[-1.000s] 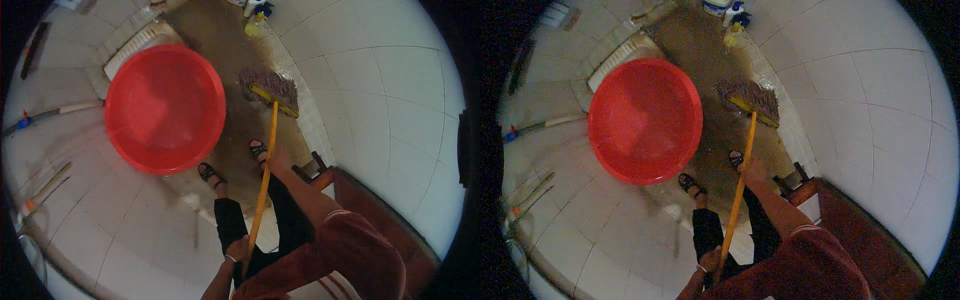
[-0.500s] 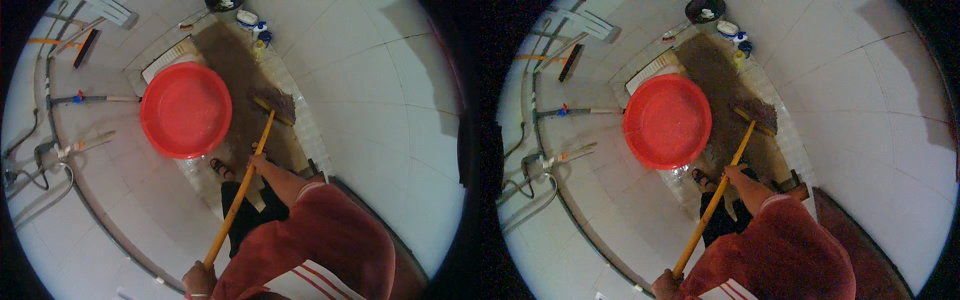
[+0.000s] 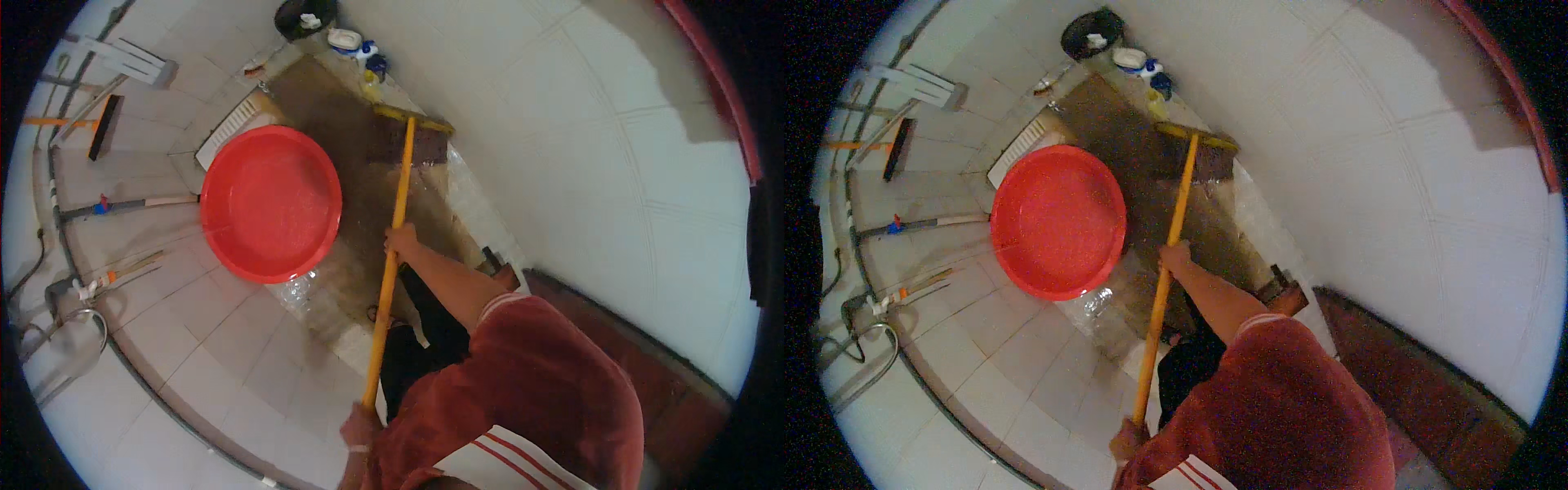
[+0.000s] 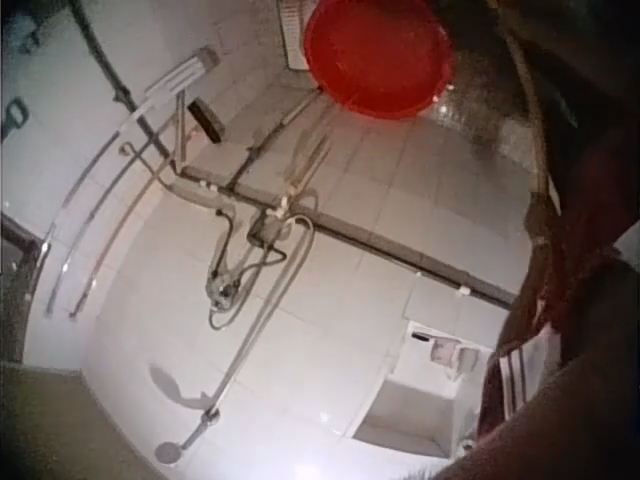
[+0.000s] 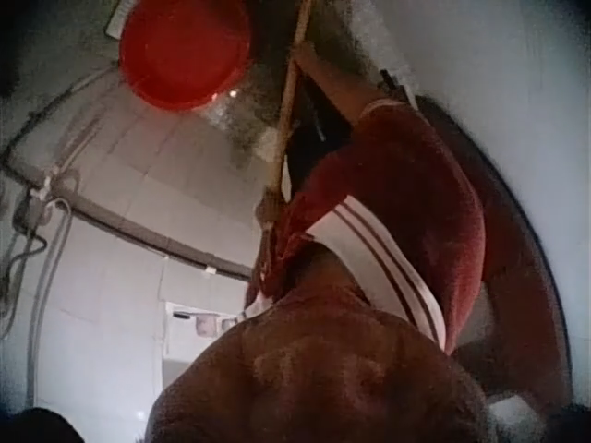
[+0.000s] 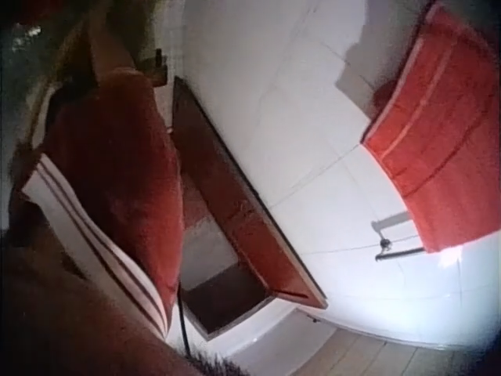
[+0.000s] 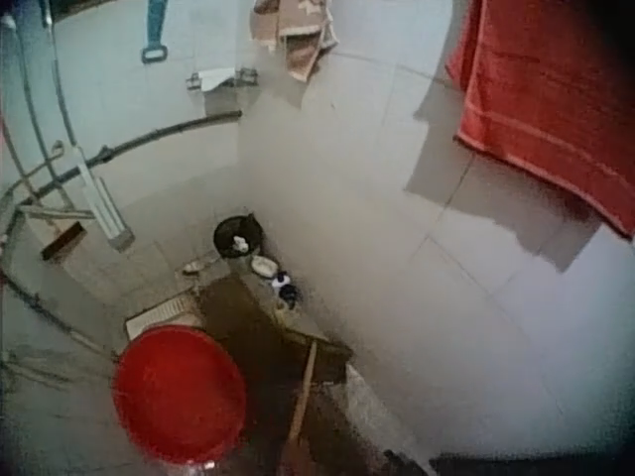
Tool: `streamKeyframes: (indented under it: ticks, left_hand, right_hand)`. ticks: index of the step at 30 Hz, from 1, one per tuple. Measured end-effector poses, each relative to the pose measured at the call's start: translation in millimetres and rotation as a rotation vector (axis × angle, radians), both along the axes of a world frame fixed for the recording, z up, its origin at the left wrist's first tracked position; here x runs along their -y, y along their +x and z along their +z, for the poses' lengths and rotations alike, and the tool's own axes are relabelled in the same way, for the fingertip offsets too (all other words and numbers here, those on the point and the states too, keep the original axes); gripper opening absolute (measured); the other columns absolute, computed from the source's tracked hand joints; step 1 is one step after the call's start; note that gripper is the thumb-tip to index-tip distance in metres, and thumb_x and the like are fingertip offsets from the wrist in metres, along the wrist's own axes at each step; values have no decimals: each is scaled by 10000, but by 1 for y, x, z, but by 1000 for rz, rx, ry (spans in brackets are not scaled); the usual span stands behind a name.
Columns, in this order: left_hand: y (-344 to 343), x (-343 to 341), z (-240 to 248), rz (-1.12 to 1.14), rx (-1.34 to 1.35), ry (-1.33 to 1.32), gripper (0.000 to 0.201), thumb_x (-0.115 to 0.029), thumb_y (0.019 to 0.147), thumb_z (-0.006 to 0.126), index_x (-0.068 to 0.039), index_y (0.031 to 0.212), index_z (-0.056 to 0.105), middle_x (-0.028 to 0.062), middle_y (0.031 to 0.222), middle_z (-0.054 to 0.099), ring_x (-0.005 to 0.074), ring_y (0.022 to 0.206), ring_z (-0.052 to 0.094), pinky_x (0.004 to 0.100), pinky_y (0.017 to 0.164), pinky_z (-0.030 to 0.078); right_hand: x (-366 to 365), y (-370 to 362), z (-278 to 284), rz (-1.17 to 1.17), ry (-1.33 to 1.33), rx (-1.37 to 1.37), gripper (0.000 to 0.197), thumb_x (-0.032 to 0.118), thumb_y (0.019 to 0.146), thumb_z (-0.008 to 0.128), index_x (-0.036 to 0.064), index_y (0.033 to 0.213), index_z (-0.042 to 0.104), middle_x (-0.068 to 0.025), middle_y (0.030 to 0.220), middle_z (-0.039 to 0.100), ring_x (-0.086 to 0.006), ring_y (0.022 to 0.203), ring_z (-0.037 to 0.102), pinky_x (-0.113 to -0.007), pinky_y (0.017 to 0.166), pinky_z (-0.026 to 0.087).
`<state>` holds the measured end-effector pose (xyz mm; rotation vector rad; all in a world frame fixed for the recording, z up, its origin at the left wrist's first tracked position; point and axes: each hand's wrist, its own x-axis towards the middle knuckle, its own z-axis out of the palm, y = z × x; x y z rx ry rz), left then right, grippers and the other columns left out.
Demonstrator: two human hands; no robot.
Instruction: The person is mopping the floor in a bathroom, including around a squat toilet, and using a bucket of water to rinse the mop.
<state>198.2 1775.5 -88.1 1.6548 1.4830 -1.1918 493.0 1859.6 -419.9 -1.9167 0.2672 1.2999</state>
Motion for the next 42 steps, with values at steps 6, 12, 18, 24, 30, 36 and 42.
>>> streamKeyframes:
  ticks: [6,12,18,24,30,36,42]
  left_hand:
    - [33,-66,-59,-297,93,-239,247,-191,805,483,-2,960,443,200,799,622,344,763,622,423,705,482]
    - [-29,-32,-31,-393,99,-290,280,-184,787,491,-3,992,429,193,790,627,343,747,623,423,689,480]
    - [-121,-36,28,-473,-36,-273,272,-157,777,494,-21,1006,439,183,802,628,347,744,622,434,674,479]
    - [-169,-60,93,-499,-281,101,185,-193,764,545,-73,906,536,142,766,628,329,690,623,443,611,484]
    - [-124,-135,104,-813,-124,283,111,-180,751,576,-116,820,519,98,670,612,280,595,614,387,516,481]
    - [26,-212,104,-886,-152,208,100,-130,778,554,-118,869,512,73,732,618,250,713,629,358,611,491]
    - [60,-241,160,-897,-303,415,80,-97,775,552,-125,843,522,57,728,613,226,716,629,338,617,490]
  right_hand:
    - [-5,-61,-30,317,-231,248,375,184,776,610,-61,956,391,-131,706,572,-253,648,593,-354,591,499]
    - [70,-117,-12,156,-312,109,481,234,747,638,-57,1046,399,-144,836,575,-260,747,593,-351,656,503]
    - [123,-233,33,-30,-332,-100,472,223,742,633,-38,1074,421,-170,853,557,-254,704,599,-348,590,510]
    - [125,-320,17,-239,-292,-173,277,149,781,556,-20,980,461,-151,758,547,-266,580,576,-362,486,500]
    - [92,-244,89,-611,23,-598,131,124,820,490,4,867,470,-156,709,547,-282,613,589,-374,499,504]
    - [48,-153,43,-733,-72,-535,131,155,843,472,31,882,489,-138,796,566,-266,749,584,-400,634,507]
    - [-30,-155,57,-283,642,-179,100,101,794,501,55,881,478,-89,758,511,-231,770,550,-373,664,498]
